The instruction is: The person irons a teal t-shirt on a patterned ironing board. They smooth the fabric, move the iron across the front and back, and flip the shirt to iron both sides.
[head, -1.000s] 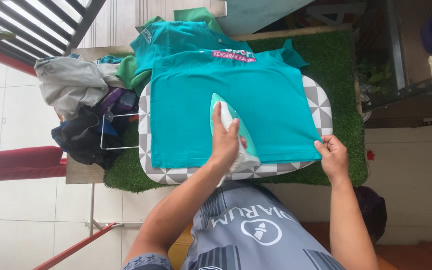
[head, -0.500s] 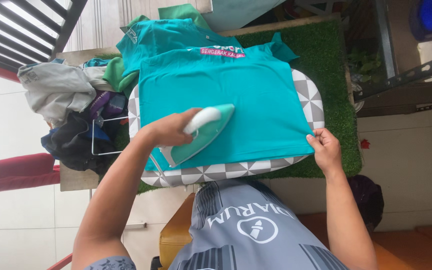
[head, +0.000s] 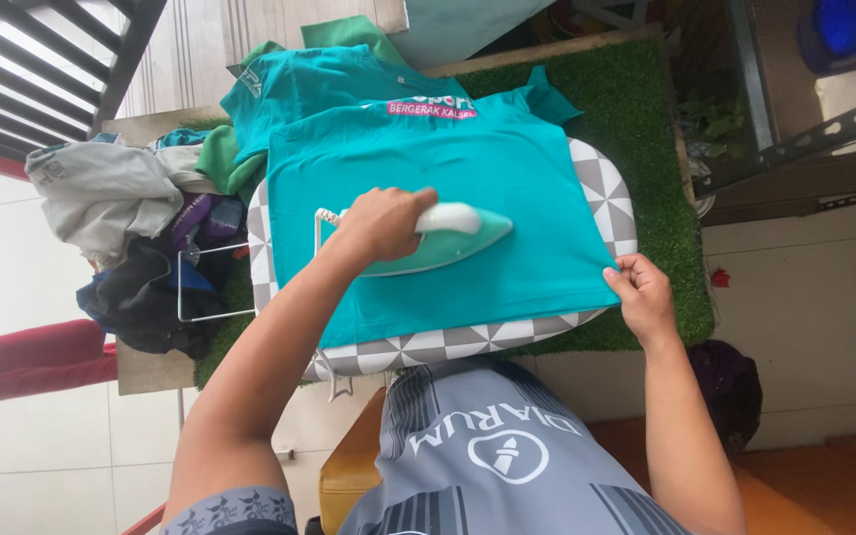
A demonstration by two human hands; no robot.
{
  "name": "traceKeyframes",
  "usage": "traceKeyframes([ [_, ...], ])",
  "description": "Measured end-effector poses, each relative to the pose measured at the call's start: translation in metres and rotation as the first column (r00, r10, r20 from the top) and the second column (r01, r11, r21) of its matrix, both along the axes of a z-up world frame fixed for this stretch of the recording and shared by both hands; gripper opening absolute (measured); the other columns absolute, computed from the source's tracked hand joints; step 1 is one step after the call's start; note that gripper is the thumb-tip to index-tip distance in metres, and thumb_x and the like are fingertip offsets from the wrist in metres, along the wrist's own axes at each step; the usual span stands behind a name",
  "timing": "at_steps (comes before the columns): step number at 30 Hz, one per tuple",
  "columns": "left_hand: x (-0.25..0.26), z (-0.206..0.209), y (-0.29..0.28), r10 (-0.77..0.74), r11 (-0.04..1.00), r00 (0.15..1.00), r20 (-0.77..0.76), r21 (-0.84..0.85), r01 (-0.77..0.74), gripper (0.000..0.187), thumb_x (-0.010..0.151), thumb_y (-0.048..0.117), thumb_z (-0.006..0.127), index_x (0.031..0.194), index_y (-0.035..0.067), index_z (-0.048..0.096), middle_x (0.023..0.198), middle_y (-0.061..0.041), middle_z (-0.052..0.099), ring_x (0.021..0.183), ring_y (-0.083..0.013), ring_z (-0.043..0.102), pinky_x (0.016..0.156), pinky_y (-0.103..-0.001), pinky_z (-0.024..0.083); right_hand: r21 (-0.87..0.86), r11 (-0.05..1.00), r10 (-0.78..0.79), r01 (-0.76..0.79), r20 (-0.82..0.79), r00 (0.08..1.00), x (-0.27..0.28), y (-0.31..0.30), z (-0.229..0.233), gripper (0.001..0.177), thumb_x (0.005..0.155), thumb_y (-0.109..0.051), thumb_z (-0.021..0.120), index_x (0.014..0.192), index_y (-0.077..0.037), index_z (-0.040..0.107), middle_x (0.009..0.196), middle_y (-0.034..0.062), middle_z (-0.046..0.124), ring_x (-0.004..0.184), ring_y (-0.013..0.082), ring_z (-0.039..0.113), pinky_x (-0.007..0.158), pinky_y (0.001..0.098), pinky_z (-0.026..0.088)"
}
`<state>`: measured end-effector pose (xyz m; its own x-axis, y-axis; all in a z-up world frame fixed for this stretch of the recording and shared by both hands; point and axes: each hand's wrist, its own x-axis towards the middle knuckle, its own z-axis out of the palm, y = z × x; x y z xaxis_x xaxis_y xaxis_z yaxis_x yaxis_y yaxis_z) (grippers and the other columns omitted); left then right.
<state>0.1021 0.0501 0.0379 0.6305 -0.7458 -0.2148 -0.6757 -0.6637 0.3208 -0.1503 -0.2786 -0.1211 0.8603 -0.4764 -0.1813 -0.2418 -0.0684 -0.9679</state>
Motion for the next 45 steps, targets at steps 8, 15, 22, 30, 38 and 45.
traceKeyframes([
  [8,-0.006,-0.01,-0.022,-0.111,0.993,0.993,-0.041,0.026,0.112,0.032,0.074,0.012,0.07,0.105,0.012,0.063,0.092,-0.02,0.073,0.089,-0.0447,0.069,0.077,-0.057,0.053,0.036,0.997,0.068,-0.067,-0.027,0.997,-0.005,-0.007,0.004,0.012,0.097,-0.012,0.07,0.103,-0.002,0.067,0.079,-0.0035,0.067,0.069,0.0011,0.055,0.065,0.0185,0.043],
  [15,-0.01,-0.011,-0.048,0.144,0.988,0.989,0.022,-0.06,-0.143,0.031,0.075,0.012,0.067,0.105,0.007,0.065,0.093,-0.022,0.073,0.086,-0.045,0.07,0.076,-0.056,0.055,0.028,0.994,0.109,-0.105,-0.181,0.978,-0.006,-0.014,0.014,0.017,0.092,-0.015,0.076,0.095,0.001,0.07,0.076,-0.0022,0.069,0.066,0.0033,0.056,0.06,0.0205,0.043],
  [22,-0.008,-0.013,-0.069,0.15,0.983,0.988,0.031,-0.114,-0.145,0.031,0.072,0.016,0.069,0.102,0.009,0.07,0.092,-0.022,0.073,0.086,-0.0439,0.07,0.077,-0.054,0.056,-0.112,0.982,0.113,-0.15,-0.284,0.952,-0.003,-0.01,0.026,0.024,0.082,-0.017,0.083,0.093,-0.001,0.069,0.068,-0.0024,0.063,0.062,0.0047,0.052,0.058,0.0243,0.043],
  [30,-0.02,-0.007,-0.092,0.178,0.975,0.984,-0.009,-0.131,-0.177,0.031,0.072,0.016,0.069,0.101,0.006,0.07,0.095,-0.022,0.073,0.087,-0.0434,0.07,0.078,-0.052,0.057,-0.082,0.988,0.107,-0.134,-0.27,0.957,-0.007,-0.011,0.014,0.017,0.083,-0.013,0.081,0.091,-0.004,0.069,0.072,-0.0013,0.064,0.065,0.0049,0.055,0.062,0.0233,0.046],
  [38,-0.04,0.0,-0.089,-0.009,1.0,0.992,-0.123,0.002,0.009,0.039,0.067,0.012,0.067,0.105,0.013,0.075,0.094,-0.02,0.074,0.087,-0.0423,0.07,0.078,-0.051,0.057,0.185,0.981,0.087,-0.058,-0.155,0.984,-0.011,-0.02,-0.004,0.008,0.095,-0.013,0.071,0.096,-0.005,0.068,0.082,-0.0041,0.069,0.072,0.0031,0.059,0.066,0.0207,0.047],
  [45,-0.047,0.003,-0.037,-0.117,0.989,0.985,-0.125,0.069,0.127,0.03,0.068,0.013,0.069,0.098,0.013,0.075,0.087,-0.018,0.074,0.084,-0.0415,0.07,0.075,-0.053,0.056,0.07,0.997,0.028,-0.018,-0.145,0.989,-0.019,-0.006,0.005,0.01,0.095,-0.013,0.073,0.098,-0.005,0.067,0.082,-0.0047,0.067,0.072,0.0013,0.056,0.066,0.0189,0.045],
])
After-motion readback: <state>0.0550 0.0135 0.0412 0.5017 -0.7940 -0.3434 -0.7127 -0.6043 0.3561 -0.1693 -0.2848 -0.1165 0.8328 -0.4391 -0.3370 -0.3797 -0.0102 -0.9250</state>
